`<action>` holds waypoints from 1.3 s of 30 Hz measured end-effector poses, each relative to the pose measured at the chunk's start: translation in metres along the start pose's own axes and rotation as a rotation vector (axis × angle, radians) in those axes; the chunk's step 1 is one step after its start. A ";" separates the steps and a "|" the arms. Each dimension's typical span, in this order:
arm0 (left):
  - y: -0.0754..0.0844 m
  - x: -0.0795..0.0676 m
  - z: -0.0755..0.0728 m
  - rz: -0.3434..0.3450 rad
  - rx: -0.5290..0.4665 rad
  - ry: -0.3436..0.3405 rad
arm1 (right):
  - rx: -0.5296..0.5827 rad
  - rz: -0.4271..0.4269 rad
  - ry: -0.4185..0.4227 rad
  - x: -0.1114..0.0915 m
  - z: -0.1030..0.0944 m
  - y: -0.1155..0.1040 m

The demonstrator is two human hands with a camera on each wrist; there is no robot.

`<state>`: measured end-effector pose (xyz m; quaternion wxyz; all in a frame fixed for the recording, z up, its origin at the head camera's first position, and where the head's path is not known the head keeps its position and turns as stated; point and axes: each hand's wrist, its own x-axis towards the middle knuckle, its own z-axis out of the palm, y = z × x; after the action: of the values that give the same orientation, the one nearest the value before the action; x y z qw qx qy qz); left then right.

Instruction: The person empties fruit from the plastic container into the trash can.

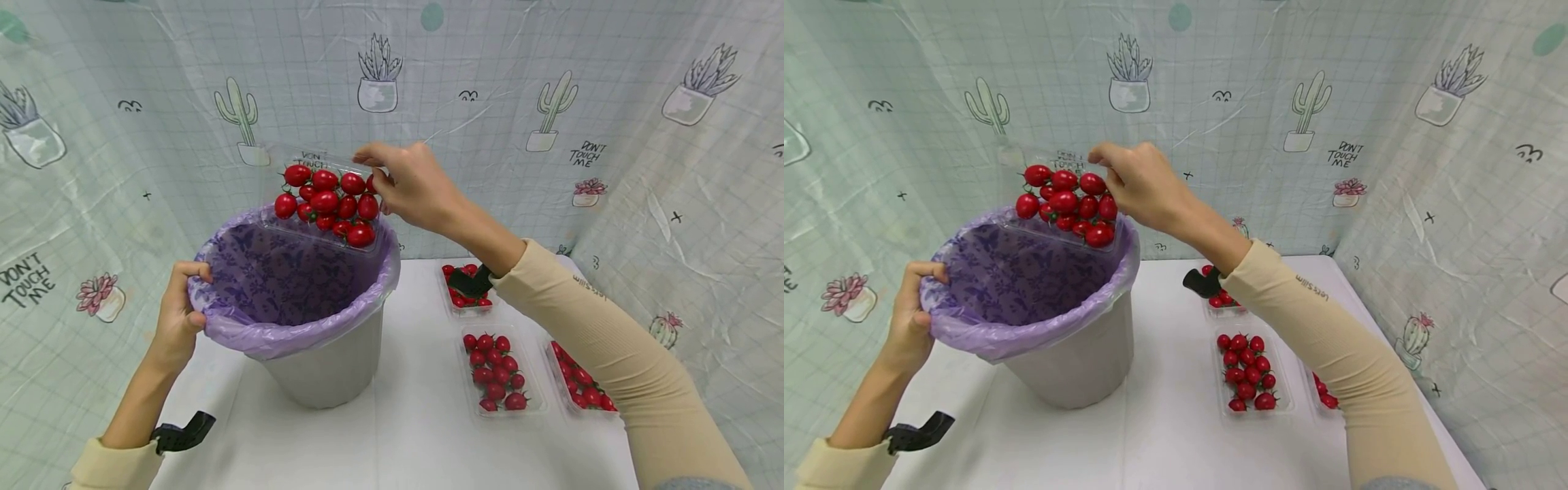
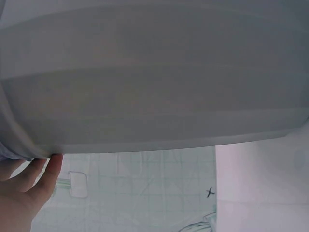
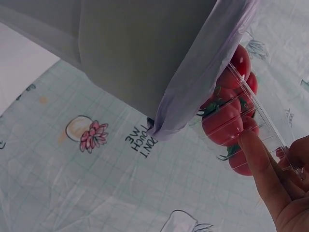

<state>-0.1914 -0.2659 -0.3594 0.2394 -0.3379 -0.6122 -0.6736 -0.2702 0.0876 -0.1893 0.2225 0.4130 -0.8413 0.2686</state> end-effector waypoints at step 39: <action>0.002 -0.002 0.003 -0.011 -0.009 0.003 | -0.008 -0.028 0.010 -0.001 0.002 -0.001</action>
<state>-0.1882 -0.2634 -0.3594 0.2352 -0.3347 -0.6104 -0.6783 -0.2687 0.0867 -0.1912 0.2318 0.4224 -0.8355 0.2641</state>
